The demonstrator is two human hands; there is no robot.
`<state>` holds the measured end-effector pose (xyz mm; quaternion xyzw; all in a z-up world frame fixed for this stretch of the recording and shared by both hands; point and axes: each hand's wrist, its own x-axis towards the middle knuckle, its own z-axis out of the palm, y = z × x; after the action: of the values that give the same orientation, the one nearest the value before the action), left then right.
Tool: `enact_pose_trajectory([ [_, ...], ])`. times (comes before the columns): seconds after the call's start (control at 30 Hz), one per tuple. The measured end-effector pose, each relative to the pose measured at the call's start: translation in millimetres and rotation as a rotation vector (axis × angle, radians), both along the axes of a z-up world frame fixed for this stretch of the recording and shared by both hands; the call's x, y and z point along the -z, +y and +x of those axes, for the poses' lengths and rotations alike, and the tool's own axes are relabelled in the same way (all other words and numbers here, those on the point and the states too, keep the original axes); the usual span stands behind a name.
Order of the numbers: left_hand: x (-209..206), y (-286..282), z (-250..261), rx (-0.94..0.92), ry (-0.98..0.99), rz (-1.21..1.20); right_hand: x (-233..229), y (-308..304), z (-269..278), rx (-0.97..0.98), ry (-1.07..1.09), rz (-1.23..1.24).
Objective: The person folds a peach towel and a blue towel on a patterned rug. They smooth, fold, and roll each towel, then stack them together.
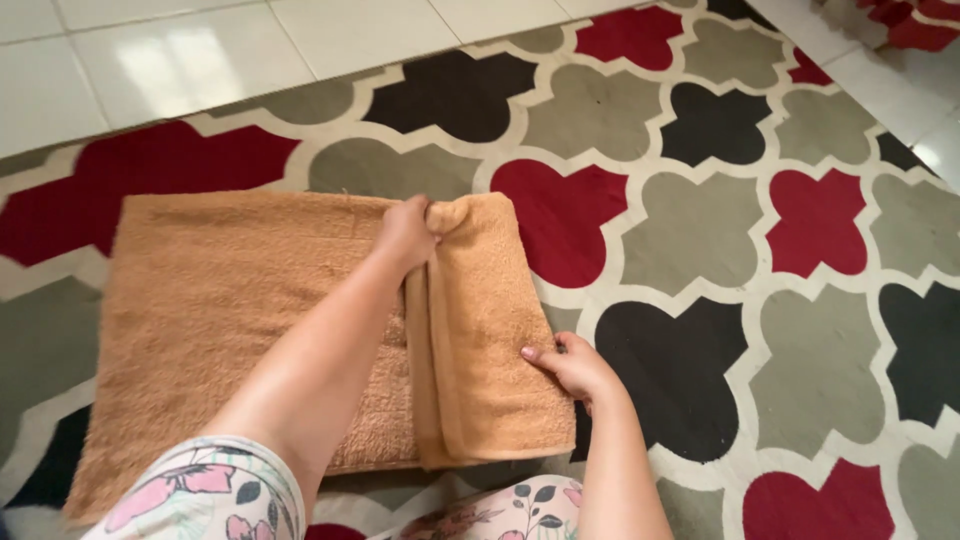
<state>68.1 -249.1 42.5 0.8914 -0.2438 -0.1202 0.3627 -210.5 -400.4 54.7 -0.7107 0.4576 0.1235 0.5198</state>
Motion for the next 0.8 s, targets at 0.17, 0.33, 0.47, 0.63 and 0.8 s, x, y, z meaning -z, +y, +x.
enact_pose_trajectory([
  [0.17,12.1,-10.0,13.9,-0.077,-0.018,-0.108,-6.4,5.1,1.4,0.036,0.049,0.07],
  [0.33,-20.8,6.4,-17.3,-0.166,0.045,-0.139,-8.9,2.8,2.0,0.051,0.009,0.164],
  [0.47,-57.0,48.6,-82.4,-0.229,0.546,0.09,-6.1,3.2,0.1,0.037,0.058,0.128],
  [0.63,-65.7,85.4,-147.4,-0.12,0.579,-0.088,-6.3,5.7,-3.6,0.012,-0.018,0.176],
  [0.8,-53.4,124.4,-187.9,-0.102,0.479,-0.014,4.9,7.2,0.2,0.09,-0.041,-0.003],
])
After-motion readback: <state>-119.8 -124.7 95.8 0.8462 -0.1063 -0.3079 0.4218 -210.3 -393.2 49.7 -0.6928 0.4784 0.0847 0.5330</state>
